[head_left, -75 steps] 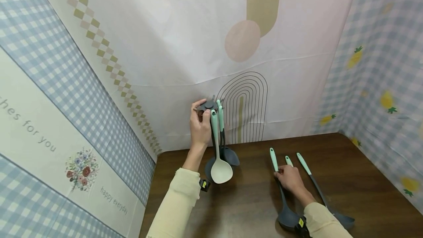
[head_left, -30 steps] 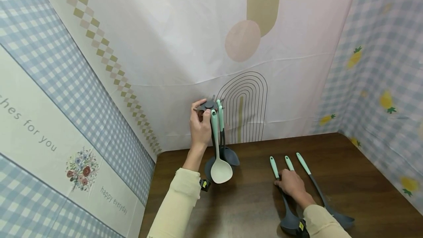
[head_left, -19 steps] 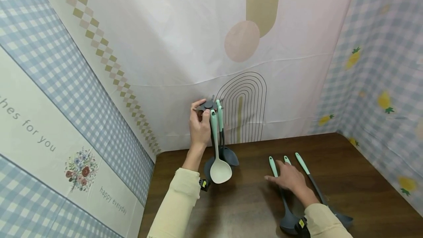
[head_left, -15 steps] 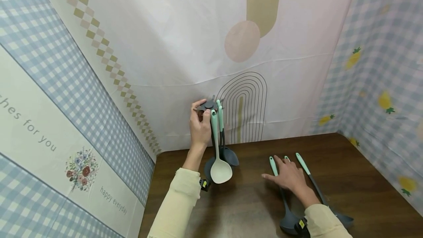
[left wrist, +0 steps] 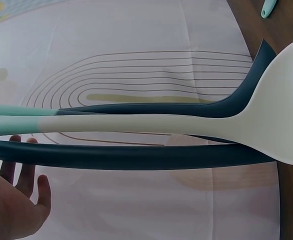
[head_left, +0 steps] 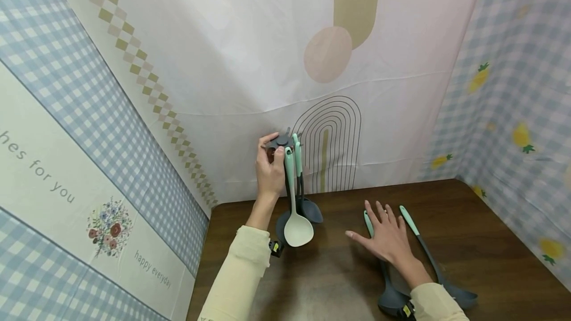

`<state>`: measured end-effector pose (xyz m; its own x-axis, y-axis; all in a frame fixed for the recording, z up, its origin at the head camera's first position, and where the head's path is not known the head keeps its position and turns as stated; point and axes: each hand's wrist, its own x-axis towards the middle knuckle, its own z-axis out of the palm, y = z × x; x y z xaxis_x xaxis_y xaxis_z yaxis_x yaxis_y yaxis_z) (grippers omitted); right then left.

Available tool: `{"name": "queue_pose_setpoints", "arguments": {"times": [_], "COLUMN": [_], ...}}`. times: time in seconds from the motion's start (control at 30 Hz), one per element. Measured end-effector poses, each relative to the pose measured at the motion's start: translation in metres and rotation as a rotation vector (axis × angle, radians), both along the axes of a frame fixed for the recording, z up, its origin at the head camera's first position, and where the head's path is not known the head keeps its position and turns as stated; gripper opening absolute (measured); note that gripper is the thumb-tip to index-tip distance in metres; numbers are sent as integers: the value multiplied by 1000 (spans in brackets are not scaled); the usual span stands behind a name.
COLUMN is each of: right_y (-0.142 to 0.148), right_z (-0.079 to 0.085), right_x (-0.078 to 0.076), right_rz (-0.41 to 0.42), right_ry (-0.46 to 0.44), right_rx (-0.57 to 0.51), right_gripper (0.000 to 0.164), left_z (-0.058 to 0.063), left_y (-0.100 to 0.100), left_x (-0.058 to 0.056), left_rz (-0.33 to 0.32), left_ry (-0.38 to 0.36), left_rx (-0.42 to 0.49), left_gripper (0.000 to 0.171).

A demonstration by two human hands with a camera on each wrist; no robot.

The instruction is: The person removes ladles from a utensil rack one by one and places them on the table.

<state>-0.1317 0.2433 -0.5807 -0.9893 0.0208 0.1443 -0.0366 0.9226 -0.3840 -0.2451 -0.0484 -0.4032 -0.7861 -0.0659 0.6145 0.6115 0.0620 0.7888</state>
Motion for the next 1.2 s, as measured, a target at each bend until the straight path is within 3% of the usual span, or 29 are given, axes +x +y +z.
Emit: {"name": "queue_pose_setpoints", "arguments": {"times": [0.2,0.37,0.53,0.8,1.0,1.2], "right_y": [-5,-16,-34,-63,-81,-103], "right_z": [6,21,44,83,113,136], "right_x": [-2,-5,-8,-16,-24,-27], "right_rz": [-8,-14,17,81,105,123], "right_ry": [42,102,176,273,303,403], "right_rx": [-26,-60,-93,-99,-133,-169], "right_gripper": [117,116,114,110,108,106], "left_z": [0,1,8,32,31,26], "left_y": [-3,-6,-9,-9,-3,-3], "left_x": [-1,-3,-1,20,20,14], "left_rz": [-15,-35,-34,-25,0,30], "left_ry": [8,19,79,147,172,203], "left_rx": [-26,-38,-62,-72,-65,-74], "left_gripper": [43,44,41,37,36,38]}}
